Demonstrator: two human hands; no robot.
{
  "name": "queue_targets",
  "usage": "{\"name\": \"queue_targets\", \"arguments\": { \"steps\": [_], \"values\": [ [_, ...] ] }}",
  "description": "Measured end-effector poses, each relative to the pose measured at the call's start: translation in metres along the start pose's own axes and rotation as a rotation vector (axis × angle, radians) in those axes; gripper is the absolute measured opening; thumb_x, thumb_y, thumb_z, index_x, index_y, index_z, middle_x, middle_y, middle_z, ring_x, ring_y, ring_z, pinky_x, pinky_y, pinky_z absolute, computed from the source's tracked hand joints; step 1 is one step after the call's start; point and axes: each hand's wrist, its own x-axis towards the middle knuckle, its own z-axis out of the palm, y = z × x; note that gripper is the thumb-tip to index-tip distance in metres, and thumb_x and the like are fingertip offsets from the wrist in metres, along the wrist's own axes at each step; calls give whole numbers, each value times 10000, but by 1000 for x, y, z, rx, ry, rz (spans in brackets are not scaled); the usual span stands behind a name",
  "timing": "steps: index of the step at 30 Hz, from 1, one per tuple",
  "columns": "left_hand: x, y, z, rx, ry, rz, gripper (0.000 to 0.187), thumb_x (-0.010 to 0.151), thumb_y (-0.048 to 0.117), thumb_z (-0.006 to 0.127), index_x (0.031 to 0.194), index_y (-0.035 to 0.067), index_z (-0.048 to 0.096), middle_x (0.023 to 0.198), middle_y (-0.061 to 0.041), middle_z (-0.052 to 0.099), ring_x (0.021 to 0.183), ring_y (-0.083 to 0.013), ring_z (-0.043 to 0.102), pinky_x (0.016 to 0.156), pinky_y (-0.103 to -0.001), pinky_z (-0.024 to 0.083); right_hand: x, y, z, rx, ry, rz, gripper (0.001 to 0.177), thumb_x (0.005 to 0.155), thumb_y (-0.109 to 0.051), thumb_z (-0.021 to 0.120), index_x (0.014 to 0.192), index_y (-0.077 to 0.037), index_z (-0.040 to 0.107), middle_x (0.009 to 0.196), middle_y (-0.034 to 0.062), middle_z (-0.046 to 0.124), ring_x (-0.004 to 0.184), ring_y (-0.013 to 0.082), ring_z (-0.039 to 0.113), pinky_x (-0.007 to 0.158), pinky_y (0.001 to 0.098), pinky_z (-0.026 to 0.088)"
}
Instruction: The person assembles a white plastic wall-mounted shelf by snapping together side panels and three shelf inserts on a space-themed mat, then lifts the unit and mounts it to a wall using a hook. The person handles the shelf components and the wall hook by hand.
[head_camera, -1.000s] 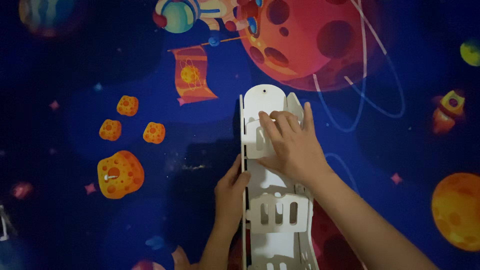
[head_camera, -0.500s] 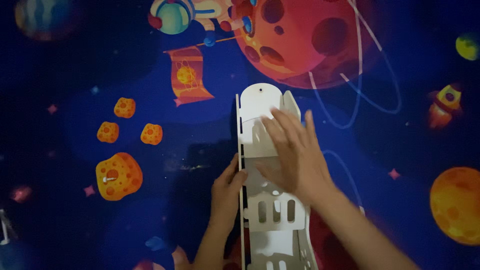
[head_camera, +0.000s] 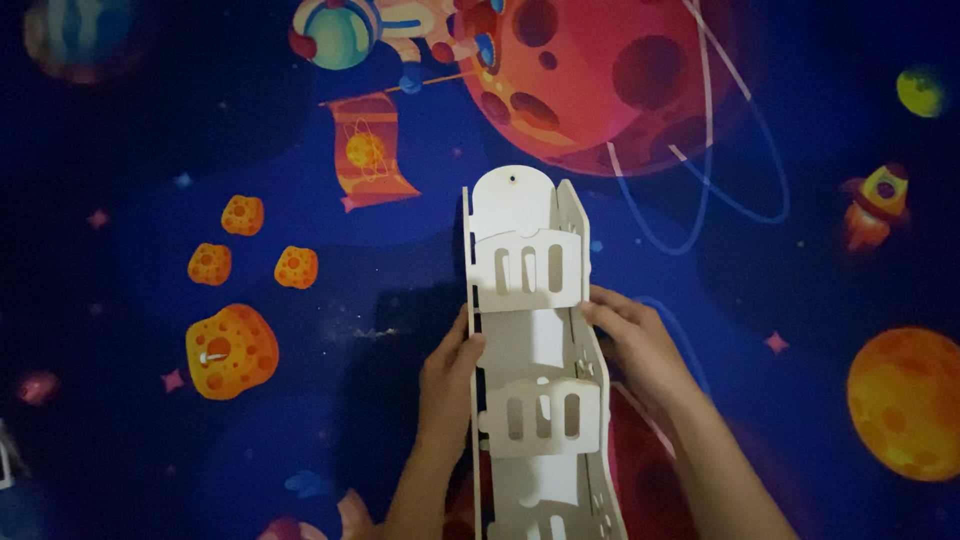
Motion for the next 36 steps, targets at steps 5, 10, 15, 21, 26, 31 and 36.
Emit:
{"name": "queue_targets", "arguments": {
  "steps": [5, 10, 15, 21, 26, 31, 36],
  "values": [
    [6, -6, 1, 30, -24, -7, 581, 916, 254, 581, 1480, 135, 507, 1451, -94, 602, 1279, -193, 593, 1053, -299, 438, -2, -8, 1, -124, 6, -20, 558, 892, -259, 615, 1393, -17, 576, 1222, 196, 745, 1131, 283, 720, 1021, 386, 507],
    [6, -15, 3, -208, -129, 37, 632, 937, 234, 526, 1537, 93, 385, 1609, -78, 421, 1434, -193, 440, 1138, -306, 335, 1, -7, 3, -155, 28, -12, 533, 902, -233, 613, 1388, -14, 592, 1220, 188, 748, 1124, 256, 724, 1012, 368, 519],
    [7, -16, 3, -124, -168, 44, 628, 969, 289, 472, 1555, 103, 341, 1591, -90, 430, 1421, -201, 441, 1139, -307, 323, 7, 2, -2, -261, 24, -96, 525, 900, -254, 629, 1375, -30, 616, 1219, 187, 751, 1128, 252, 713, 1006, 362, 511],
    [22, -9, -26, 117, -228, 141, 613, 989, 395, 482, 1493, 46, 515, 1474, -166, 614, 1362, -258, 550, 1133, -338, 377, 26, 11, -7, -468, 48, -116, 583, 883, -268, 645, 1413, -49, 542, 1281, 201, 688, 1194, 289, 672, 1037, 379, 494],
    [66, -6, -26, -115, -174, 73, 665, 985, 478, 417, 1537, 108, 409, 1542, -93, 492, 1391, -248, 498, 1135, -388, 372, 37, 14, -19, -303, -140, -243, 771, 770, -154, 639, 1494, -43, 400, 1495, 204, 510, 1399, 283, 475, 1154, 415, 338],
    [119, 15, -12, -135, -159, 118, 635, 1007, 434, 421, 1551, 110, 372, 1576, -36, 414, 1404, -179, 431, 1132, -361, 341, 62, -15, -39, 176, -150, -160, 717, 874, -312, 536, 1528, -56, 392, 1533, 143, 497, 1422, 253, 453, 1125, 448, 357],
    [136, 22, 4, -43, -178, 142, 577, 988, 302, 447, 1530, 104, 453, 1422, -107, 608, 1255, -213, 578, 1067, -315, 404, 94, -26, -23, 24, -150, -89, 612, 947, -392, 485, 1520, -182, 443, 1462, 19, 571, 1317, 151, 507, 1032, 428, 399]
  ]
}}
